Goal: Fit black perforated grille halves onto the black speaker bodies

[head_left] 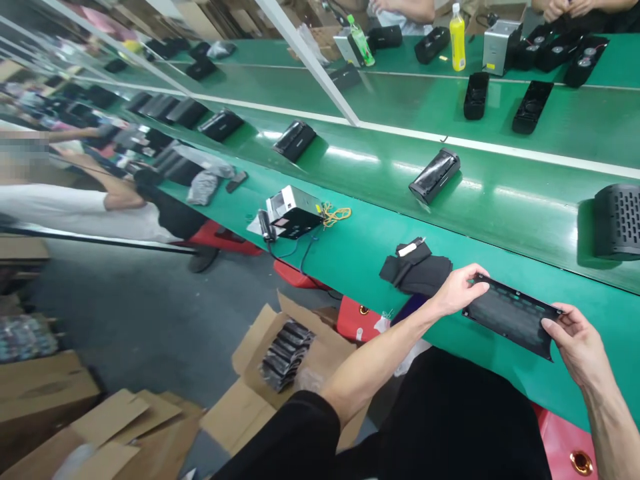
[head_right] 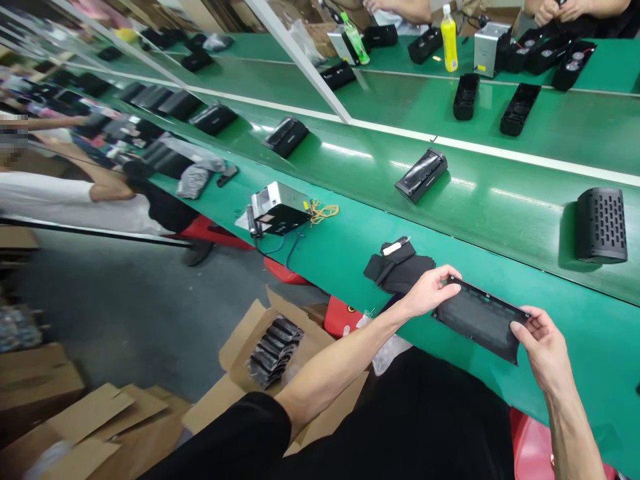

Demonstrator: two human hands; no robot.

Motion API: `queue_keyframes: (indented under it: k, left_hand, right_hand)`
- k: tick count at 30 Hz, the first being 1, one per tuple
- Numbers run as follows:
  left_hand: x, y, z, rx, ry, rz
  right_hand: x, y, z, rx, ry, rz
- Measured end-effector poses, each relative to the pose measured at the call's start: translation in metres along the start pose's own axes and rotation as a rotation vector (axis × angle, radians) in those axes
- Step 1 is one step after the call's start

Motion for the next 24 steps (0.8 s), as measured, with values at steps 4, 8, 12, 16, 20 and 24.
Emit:
queue_keyframes:
  k: [4, 8, 12, 16, 20, 24]
  left_hand:
    - [-0.005, -0.006, -0.002, 0.061, 0.062, -0.018]
    - [-0.006, -0.011, -0.002, 0.093, 0.078, -0.012]
    - [-0.006, -0.012, 0.002, 0.052, 0.036, 0.027]
    - [-0.003, -0.010, 0.006, 0.005, 0.015, 0.005]
    - [-0.001, -0.007, 0.008, -0.007, 0.026, 0.011]
    - [0.000, -0.007, 0.008, -0.012, 0.019, 0.035]
  right_hand:
    - [-0.002, 0.004, -0.007, 0.006, 0.000, -0.011]
    - [0.001, 0.007, -0.012, -0.010, -0.005, -0.031]
    - [0.003, 0.008, -0.013, -0.055, -0.026, -0.030]
    - [0.004, 0.009, -0.012, -0.066, -0.056, -0.009]
    - [0.005, 0.007, -0.012, -0.060, -0.055, -0.023]
    - [0.004, 0.007, -0.008, -0.060, -0.058, -0.016]
Point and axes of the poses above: each hand's wrist, its own x-axis towards the middle knuckle, its own y-axis out of the palm, z = x × y, the point moved 4 cm from there along x, towards the middle knuckle, and after that the axes turned 6 degrees about -z, right-handed, at the moved point
